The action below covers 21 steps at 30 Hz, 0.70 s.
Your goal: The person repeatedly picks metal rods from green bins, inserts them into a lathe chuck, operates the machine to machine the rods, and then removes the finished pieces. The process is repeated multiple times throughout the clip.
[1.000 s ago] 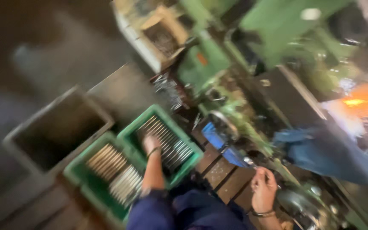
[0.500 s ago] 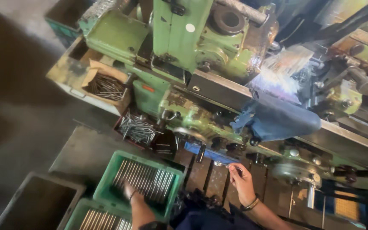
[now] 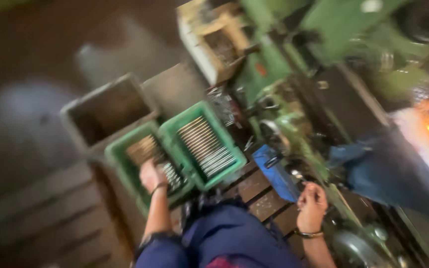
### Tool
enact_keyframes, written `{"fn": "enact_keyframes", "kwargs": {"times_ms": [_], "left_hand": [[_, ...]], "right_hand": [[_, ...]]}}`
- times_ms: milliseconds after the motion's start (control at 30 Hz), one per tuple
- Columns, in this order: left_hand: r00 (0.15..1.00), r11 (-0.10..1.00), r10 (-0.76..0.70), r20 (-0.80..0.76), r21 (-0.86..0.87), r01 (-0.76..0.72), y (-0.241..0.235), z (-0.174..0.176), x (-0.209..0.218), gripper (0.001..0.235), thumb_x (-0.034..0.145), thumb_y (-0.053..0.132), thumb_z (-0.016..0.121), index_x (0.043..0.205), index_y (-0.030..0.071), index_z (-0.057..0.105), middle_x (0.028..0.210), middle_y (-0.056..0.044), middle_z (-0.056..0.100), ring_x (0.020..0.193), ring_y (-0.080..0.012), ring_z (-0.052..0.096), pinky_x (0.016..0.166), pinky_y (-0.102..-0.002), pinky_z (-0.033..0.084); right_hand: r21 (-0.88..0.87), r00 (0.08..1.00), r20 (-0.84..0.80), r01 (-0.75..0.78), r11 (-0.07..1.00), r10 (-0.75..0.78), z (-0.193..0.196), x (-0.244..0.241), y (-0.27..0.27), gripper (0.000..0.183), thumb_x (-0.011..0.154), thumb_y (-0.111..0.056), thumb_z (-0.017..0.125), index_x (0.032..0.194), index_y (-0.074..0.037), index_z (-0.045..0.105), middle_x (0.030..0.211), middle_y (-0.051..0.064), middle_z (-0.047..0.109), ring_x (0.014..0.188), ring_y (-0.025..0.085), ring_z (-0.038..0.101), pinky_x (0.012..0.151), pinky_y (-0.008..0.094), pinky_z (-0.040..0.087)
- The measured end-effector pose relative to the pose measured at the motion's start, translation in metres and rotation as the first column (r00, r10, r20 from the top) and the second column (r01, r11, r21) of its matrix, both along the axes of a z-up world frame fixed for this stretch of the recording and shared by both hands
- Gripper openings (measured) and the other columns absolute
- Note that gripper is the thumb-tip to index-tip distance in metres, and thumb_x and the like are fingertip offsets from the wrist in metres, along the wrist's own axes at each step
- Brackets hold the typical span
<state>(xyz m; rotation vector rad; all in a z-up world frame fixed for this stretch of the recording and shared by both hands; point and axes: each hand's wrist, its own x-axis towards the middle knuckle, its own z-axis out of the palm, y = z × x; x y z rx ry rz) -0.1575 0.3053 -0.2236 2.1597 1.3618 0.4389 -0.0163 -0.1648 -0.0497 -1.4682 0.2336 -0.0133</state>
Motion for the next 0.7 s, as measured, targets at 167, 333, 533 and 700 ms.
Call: {"fn": "enact_keyframes", "kwargs": {"times_ms": [167,333,533,700], "left_hand": [[0.850,0.905,-0.420,-0.318,-0.224,0.363,-0.035,-0.020,-0.046,0.049,0.086,0.036,0.073,0.132,0.025,0.063,0.159,-0.013,0.035,0.141,-0.0460,0.035,0.107,-0.056,0.041],[0.775,0.910,-0.413,-0.478,-0.238,0.338,-0.038,-0.026,-0.021,0.052,0.093,0.031,0.067,0.144,0.029,0.056,0.157,-0.006,0.045,0.146,-0.0332,0.042,0.116,-0.054,0.041],[0.808,0.957,-0.270,-0.524,-0.055,0.284,-0.020,-0.028,-0.004,0.071,0.081,0.029,0.068,0.149,0.026,0.046,0.158,-0.004,0.037,0.140,-0.0378,0.038,0.105,-0.059,0.039],[0.775,0.901,-0.357,-0.522,0.028,0.434,0.009,-0.013,-0.004,0.035,0.096,0.031,0.053,0.129,0.026,0.061,0.143,-0.004,0.055,0.126,-0.0286,0.057,0.101,-0.044,0.050]], "right_hand": [[0.068,0.995,0.000,-0.095,0.993,0.095,0.003,-0.005,-0.013,0.011,0.110,-0.020,0.061,0.112,-0.009,0.062,0.076,-0.002,0.052,0.059,0.005,0.045,0.047,0.020,0.030],[0.011,0.991,-0.036,-0.130,0.991,0.131,0.005,-0.023,-0.028,0.014,0.110,-0.021,0.060,0.112,-0.008,0.062,0.074,-0.001,0.053,0.056,0.005,0.042,0.046,0.020,0.029],[-0.099,0.994,-0.023,-0.111,0.989,0.109,0.012,-0.045,-0.056,0.017,0.109,-0.022,0.060,0.113,-0.006,0.063,0.075,-0.002,0.053,0.059,0.004,0.044,0.046,0.020,0.030],[-0.141,0.998,-0.068,-0.002,0.990,-0.008,0.009,-0.053,-0.084,0.019,0.105,-0.023,0.060,0.112,-0.006,0.066,0.072,-0.002,0.054,0.055,0.004,0.042,0.044,0.020,0.027]]}}
